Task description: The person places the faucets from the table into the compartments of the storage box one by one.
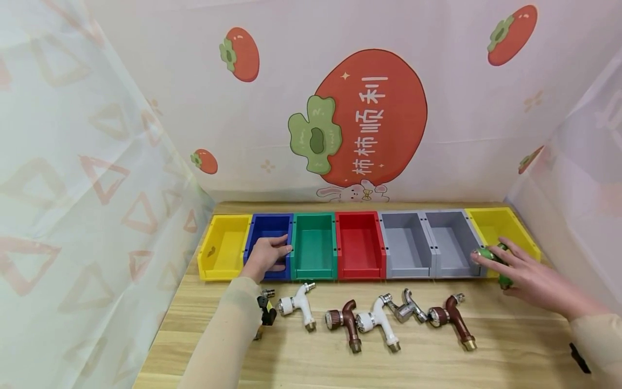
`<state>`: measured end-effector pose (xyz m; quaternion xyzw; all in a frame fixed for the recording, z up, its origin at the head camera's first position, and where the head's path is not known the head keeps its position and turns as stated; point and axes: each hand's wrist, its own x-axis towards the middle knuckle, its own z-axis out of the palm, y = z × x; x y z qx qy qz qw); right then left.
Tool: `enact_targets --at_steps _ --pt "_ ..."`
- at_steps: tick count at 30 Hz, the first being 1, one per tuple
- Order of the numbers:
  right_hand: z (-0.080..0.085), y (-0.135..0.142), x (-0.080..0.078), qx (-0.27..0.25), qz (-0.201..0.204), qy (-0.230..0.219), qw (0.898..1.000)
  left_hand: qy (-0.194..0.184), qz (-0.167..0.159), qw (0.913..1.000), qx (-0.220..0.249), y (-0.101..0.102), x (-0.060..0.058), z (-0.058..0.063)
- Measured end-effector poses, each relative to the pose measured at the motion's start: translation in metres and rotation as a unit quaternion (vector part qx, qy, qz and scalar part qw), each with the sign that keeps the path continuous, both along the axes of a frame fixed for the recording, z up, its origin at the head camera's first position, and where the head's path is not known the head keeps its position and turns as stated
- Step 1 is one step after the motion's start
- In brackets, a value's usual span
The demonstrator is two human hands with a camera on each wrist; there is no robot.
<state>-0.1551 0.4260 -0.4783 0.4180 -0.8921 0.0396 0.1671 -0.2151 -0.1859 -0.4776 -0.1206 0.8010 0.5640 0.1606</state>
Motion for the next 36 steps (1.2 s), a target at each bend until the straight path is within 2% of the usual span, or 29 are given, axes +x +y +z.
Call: enact_targets --at_steps 11,25,31,36 --pt "0.001 0.003 -0.010 0.012 -0.009 0.028 0.999 0.003 -0.004 1.0000 0.006 -0.002 0.000 -0.001" --pt "0.006 0.012 -0.022 -0.013 -0.034 0.001 0.999 0.000 -0.002 1.0000 0.004 -0.001 0.000 -0.001" --pt "0.011 0.017 -0.026 -0.018 -0.064 -0.042 0.997 0.000 0.001 1.0000 0.008 -0.001 -0.001 -0.003" --pt "0.011 0.021 -0.032 -0.006 -0.082 -0.048 0.995 -0.001 0.002 0.9999 0.011 -0.001 0.000 -0.002"
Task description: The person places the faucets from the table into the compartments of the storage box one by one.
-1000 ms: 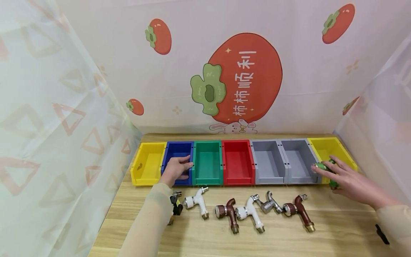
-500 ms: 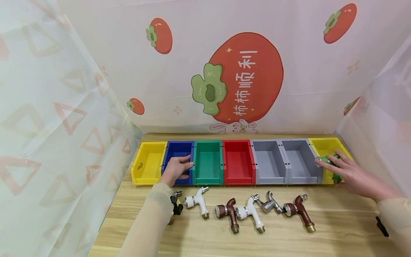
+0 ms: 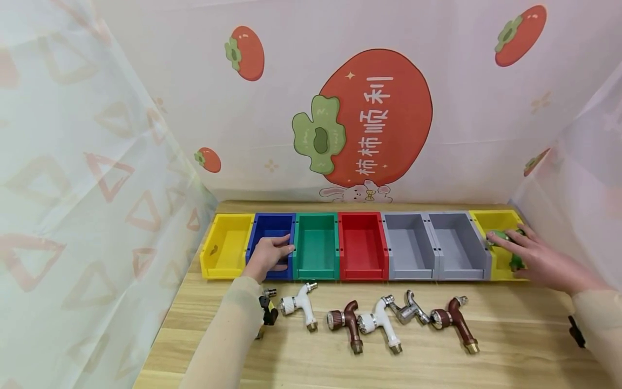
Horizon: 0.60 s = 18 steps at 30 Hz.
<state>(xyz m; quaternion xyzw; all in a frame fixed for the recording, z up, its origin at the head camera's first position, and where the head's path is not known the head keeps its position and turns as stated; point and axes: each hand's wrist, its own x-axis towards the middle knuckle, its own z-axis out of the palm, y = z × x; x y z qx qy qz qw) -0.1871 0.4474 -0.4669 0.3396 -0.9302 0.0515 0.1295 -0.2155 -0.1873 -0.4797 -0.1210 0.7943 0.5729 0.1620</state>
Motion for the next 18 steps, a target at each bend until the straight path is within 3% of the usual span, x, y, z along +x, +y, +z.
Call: enact_targets --at_steps 5,18 --pt "-0.001 0.001 -0.006 0.005 -0.006 -0.004 1.000 -0.001 0.001 1.0000 -0.002 0.000 0.001 0.001" --pt "0.002 0.003 -0.018 0.004 -0.040 -0.077 0.996 -0.004 0.002 1.0000 0.007 -0.002 0.000 -0.002"
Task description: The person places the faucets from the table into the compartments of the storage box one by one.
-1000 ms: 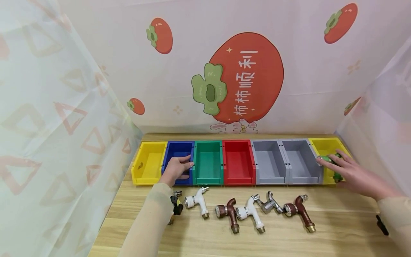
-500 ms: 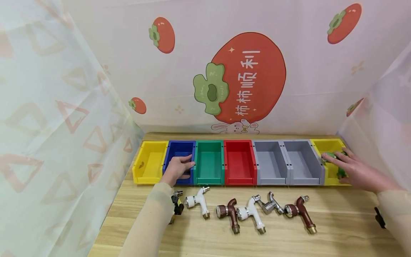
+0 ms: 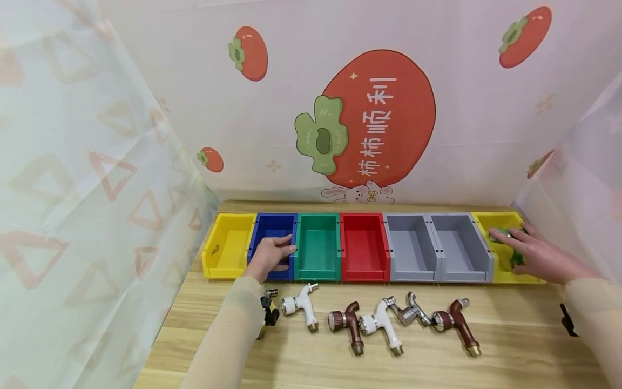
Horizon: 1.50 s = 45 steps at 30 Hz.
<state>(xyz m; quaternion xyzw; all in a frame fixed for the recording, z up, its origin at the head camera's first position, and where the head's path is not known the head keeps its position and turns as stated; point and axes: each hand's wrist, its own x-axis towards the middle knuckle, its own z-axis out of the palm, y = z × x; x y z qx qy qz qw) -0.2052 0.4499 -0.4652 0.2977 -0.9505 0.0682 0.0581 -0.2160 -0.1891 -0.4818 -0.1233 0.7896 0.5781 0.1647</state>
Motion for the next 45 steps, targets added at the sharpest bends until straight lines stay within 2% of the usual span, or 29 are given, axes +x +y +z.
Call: enact_targets --at_steps 10,17,32,36,42,45 --pt "0.001 0.000 -0.009 0.021 -0.017 -0.071 0.997 -0.003 0.003 1.0000 0.002 0.001 0.000 0.001" --pt "-0.002 -0.002 -0.013 0.049 -0.022 -0.065 0.996 -0.002 0.002 1.0000 0.002 0.002 0.001 0.000" --pt "-0.009 -0.004 -0.020 0.045 -0.008 -0.056 0.997 -0.003 0.004 1.0000 -0.002 0.001 0.000 0.000" --pt "-0.008 -0.006 -0.021 0.041 -0.019 -0.088 0.995 -0.001 0.004 1.0000 -0.005 0.001 0.000 0.001" --pt "-0.006 -0.007 -0.019 0.005 -0.048 -0.172 0.984 -0.002 0.002 1.0000 -0.005 0.002 0.000 0.001" --pt "-0.004 -0.008 -0.018 0.001 -0.060 -0.180 0.982 -0.002 0.001 1.0000 -0.005 0.002 0.000 0.001"
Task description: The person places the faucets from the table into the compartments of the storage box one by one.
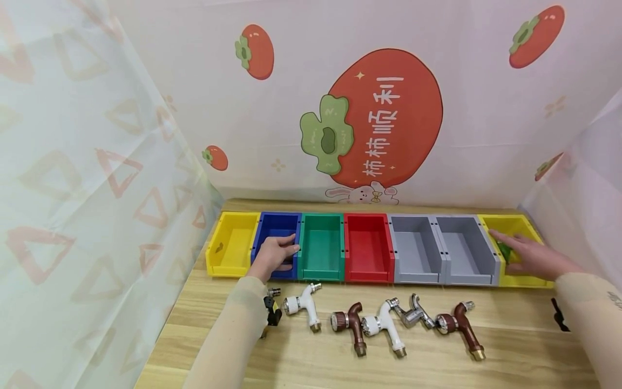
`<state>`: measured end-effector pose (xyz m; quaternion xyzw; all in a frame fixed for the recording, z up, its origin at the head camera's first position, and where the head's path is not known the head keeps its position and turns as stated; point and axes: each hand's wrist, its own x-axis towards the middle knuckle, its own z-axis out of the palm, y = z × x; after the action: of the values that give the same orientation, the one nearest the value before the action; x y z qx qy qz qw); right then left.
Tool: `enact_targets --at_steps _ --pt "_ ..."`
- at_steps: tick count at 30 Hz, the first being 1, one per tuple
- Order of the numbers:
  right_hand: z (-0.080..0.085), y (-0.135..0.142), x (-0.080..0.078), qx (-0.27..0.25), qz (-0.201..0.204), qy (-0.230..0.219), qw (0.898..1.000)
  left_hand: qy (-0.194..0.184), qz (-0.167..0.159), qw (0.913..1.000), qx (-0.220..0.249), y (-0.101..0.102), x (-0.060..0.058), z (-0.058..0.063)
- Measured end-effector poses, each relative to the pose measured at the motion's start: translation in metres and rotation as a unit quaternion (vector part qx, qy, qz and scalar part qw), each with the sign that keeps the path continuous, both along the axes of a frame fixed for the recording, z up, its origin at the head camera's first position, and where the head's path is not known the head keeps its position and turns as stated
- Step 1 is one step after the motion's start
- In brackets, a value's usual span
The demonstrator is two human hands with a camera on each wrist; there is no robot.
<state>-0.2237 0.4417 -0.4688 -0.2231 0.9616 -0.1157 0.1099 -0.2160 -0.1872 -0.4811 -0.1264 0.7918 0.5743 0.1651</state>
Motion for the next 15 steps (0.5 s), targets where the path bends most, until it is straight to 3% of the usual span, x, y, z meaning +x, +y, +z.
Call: enact_targets --at_steps 7,15 --pt "0.009 -0.003 0.007 -0.009 -0.014 0.022 1.000 0.000 0.001 1.0000 0.000 0.000 0.000 0.001" --pt "0.013 -0.006 0.015 -0.041 0.005 0.071 0.997 -0.002 0.001 1.0000 -0.003 0.000 0.001 0.001"
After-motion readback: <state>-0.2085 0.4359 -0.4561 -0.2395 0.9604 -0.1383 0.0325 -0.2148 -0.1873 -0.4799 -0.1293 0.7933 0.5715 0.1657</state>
